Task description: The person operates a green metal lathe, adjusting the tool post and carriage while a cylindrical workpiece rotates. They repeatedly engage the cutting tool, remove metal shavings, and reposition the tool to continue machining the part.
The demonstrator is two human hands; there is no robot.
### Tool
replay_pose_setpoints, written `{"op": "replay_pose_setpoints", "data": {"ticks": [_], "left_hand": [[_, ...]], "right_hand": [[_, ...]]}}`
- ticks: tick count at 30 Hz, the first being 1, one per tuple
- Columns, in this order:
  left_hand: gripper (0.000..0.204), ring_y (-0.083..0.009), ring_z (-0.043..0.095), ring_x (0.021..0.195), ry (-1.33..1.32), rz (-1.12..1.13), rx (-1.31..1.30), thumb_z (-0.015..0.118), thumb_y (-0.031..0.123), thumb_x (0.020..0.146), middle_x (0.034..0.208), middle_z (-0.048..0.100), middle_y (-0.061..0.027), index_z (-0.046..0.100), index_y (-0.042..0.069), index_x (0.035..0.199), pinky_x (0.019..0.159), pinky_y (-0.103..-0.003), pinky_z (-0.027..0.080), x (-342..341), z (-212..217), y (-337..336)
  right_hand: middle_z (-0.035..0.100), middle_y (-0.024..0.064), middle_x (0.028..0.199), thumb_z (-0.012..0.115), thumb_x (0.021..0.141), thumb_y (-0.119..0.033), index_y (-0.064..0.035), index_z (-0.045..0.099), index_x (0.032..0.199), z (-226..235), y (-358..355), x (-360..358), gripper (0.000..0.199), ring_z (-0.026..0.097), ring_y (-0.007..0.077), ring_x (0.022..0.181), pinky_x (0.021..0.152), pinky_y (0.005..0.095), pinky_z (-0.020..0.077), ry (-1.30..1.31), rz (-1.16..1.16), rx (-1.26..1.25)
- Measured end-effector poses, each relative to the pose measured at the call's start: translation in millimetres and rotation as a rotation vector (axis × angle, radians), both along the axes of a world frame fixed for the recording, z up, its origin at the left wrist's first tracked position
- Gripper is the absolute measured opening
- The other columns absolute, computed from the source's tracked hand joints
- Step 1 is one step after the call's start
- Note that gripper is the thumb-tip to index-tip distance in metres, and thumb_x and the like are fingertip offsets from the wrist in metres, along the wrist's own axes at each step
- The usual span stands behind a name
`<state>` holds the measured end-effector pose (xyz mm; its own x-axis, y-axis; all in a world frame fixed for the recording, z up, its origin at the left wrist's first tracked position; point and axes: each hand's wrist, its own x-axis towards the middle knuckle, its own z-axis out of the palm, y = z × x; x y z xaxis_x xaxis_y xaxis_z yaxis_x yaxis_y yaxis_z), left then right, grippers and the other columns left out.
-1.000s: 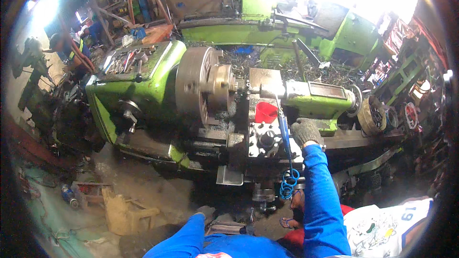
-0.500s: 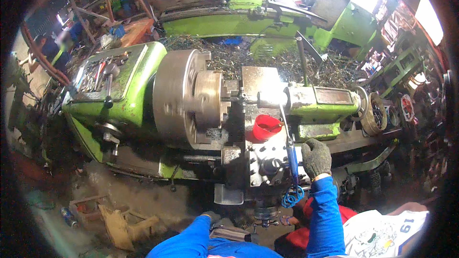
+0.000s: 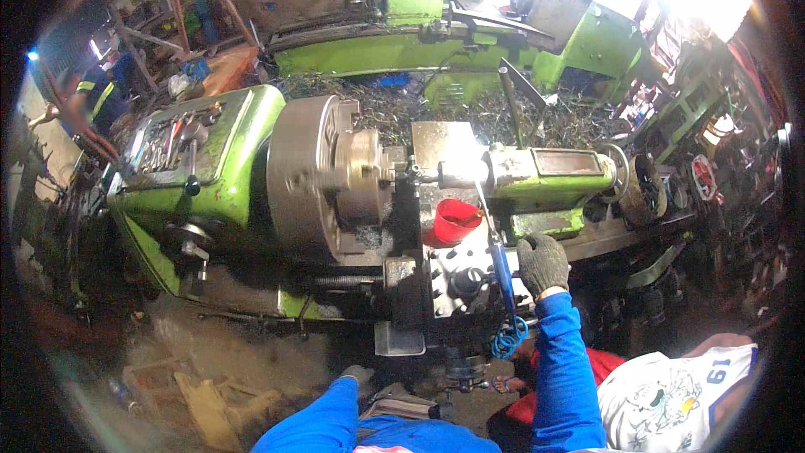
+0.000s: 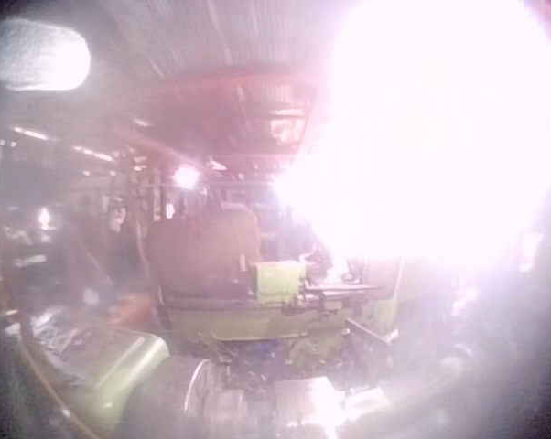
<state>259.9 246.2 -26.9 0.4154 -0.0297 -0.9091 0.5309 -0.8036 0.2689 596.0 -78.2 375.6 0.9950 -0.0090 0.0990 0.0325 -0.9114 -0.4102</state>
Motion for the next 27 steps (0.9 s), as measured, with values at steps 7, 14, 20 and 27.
{"op": "replay_pose_setpoints", "data": {"ticks": [7,14,20,27], "left_hand": [[0.069,-0.0441,0.056,0.135,-0.168,0.018,0.040,0.048,0.060,0.100,0.136,0.065,-0.0269,0.067,0.002,0.135,0.113,-0.051,0.045,-44,-63,18],[0.049,-0.0382,0.060,0.123,-0.255,1.601,-0.367,0.047,0.054,0.103,0.122,0.067,-0.0163,0.071,0.015,0.122,0.113,-0.059,0.040,-40,-38,51],[0.031,-0.0323,0.061,0.113,-0.744,2.180,-1.104,0.052,0.046,0.102,0.113,0.065,-0.0064,0.070,0.024,0.113,0.113,-0.065,0.036,-28,-93,127],[0.032,-0.0246,0.061,0.095,-0.627,2.339,-0.746,0.060,0.044,0.100,0.103,0.061,-0.0067,0.065,0.018,0.117,0.098,-0.047,0.050,30,-25,135]], "right_hand": [[0.074,0.0253,0.102,0.058,0.096,-0.035,-0.0071,0.073,0.114,6,-6,-5,0.036,0.069,0.0461,0.101,0.092,0.0531,0.0525,0.039,-0.007,0.038],[0.064,0.0210,0.126,0.062,0.099,-0.011,0.0048,0.058,0.137,-46,-67,-125,0.042,0.062,0.0345,0.115,0.105,0.0435,0.0482,-0.622,0.006,0.456],[0.067,0.0215,0.119,0.064,0.097,-0.009,0.0054,0.063,0.120,-182,-175,-365,0.028,0.065,0.0369,0.109,0.100,0.0458,0.0514,-0.102,-0.271,0.431],[0.068,0.0216,0.118,0.065,0.096,-0.013,0.0037,0.065,0.119,-281,-131,-473,0.028,0.066,0.0374,0.109,0.099,0.0462,0.0521,0.672,-0.351,0.307]]}}
